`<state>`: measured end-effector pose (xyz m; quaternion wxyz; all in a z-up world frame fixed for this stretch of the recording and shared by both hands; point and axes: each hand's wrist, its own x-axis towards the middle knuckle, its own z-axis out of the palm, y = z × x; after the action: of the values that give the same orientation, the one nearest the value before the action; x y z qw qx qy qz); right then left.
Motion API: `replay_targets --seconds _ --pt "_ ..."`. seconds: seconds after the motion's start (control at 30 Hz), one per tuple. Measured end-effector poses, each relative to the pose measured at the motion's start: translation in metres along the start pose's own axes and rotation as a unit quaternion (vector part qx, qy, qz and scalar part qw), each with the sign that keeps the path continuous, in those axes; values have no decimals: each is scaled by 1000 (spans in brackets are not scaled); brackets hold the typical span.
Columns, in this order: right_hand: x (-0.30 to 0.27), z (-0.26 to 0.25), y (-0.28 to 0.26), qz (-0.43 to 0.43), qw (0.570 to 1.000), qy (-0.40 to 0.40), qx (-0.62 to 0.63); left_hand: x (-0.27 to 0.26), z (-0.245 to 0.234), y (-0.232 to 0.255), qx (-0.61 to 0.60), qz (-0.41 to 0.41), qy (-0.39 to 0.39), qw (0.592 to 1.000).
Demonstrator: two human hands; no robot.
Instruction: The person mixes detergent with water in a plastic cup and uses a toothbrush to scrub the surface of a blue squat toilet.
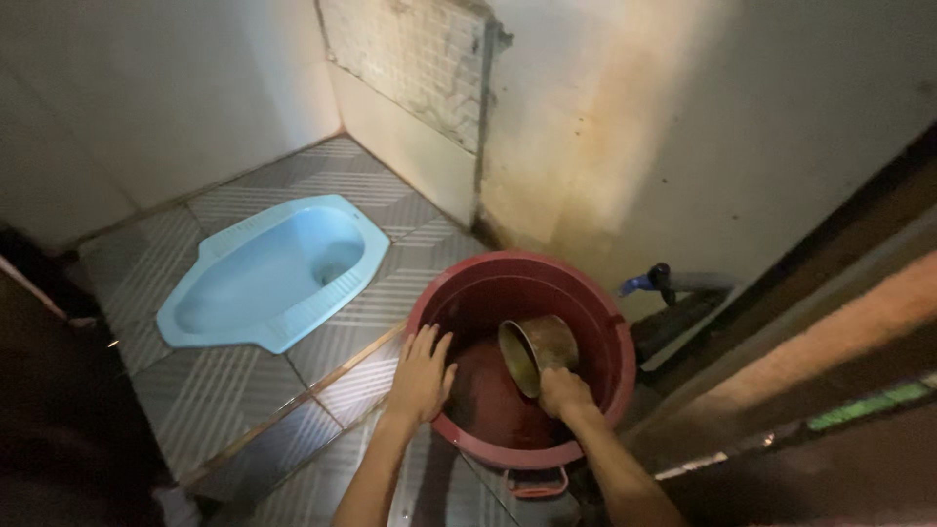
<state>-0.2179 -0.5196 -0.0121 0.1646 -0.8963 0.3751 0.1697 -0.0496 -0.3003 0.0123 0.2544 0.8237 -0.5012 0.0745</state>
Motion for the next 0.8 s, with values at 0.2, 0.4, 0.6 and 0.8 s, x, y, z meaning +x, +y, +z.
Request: replay_targets --seconds 0.2,0.4,0.6,0.8 --pt "-3 -2 -1 -12 999 -23 -34 0 -3 3 -11 -14 -9 1000" --pt "-3 -1 -7 -8 999 -33 -31 -2 -11 8 -33 -14 21 999" --pt "24 22 4 -65 996 -55 -25 -6 -15 13 -41 -34 41 998" --pt "57 44 16 -206 972 -52 99 -6 -17 16 -35 -52 42 997"
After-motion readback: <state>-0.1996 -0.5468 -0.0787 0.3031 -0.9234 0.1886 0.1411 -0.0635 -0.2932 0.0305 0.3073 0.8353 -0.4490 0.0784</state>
